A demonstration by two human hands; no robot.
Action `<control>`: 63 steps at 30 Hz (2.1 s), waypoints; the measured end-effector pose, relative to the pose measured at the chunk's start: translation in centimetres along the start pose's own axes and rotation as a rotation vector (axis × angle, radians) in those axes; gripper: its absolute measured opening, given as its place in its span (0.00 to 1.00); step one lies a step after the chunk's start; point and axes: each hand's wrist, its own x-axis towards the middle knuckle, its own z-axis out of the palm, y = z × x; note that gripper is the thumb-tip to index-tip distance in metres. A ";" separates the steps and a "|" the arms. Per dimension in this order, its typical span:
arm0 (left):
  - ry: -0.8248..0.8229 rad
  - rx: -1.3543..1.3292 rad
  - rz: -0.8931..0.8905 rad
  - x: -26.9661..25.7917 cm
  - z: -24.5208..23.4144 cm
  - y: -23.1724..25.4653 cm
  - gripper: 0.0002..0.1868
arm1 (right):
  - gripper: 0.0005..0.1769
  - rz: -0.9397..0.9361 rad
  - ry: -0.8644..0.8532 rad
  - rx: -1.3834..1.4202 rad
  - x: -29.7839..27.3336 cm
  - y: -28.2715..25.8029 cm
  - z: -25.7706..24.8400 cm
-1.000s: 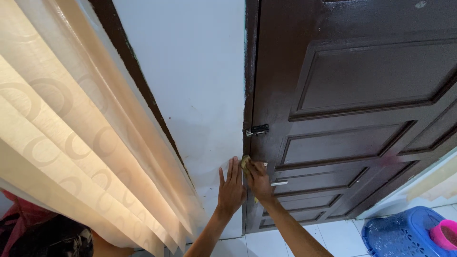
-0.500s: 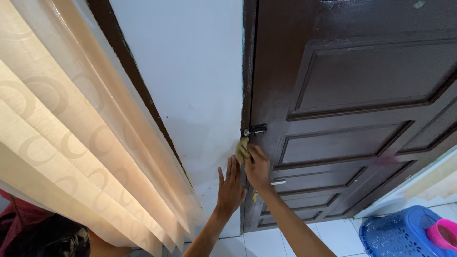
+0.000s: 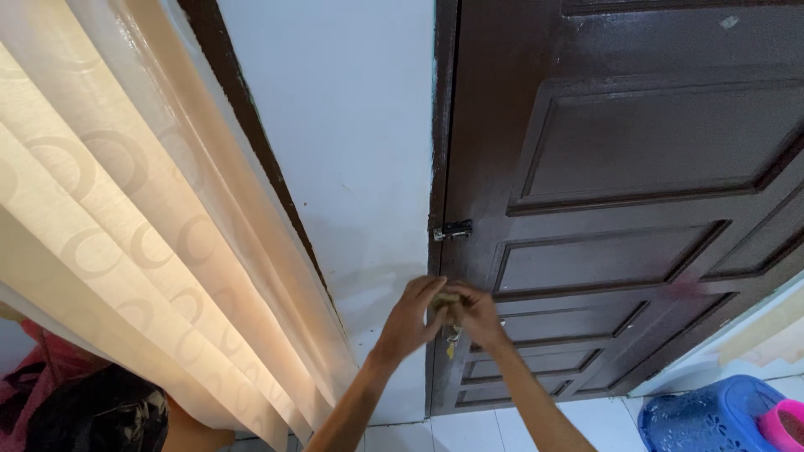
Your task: Cleaning a wooden door and its hardware using a cloth and soapy water.
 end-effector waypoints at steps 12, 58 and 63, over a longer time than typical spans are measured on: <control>0.646 0.456 0.437 16.1 -11.5 8.1 0.11 | 0.14 -0.527 0.223 0.096 1.9 -11.3 -4.4; 0.234 0.823 0.245 7.2 4.0 1.4 0.27 | 0.24 -0.449 0.372 -0.478 2.6 -6.8 -5.1; 0.242 0.768 0.229 6.0 2.5 1.5 0.28 | 0.30 -0.607 0.360 -0.734 2.7 -6.1 -5.0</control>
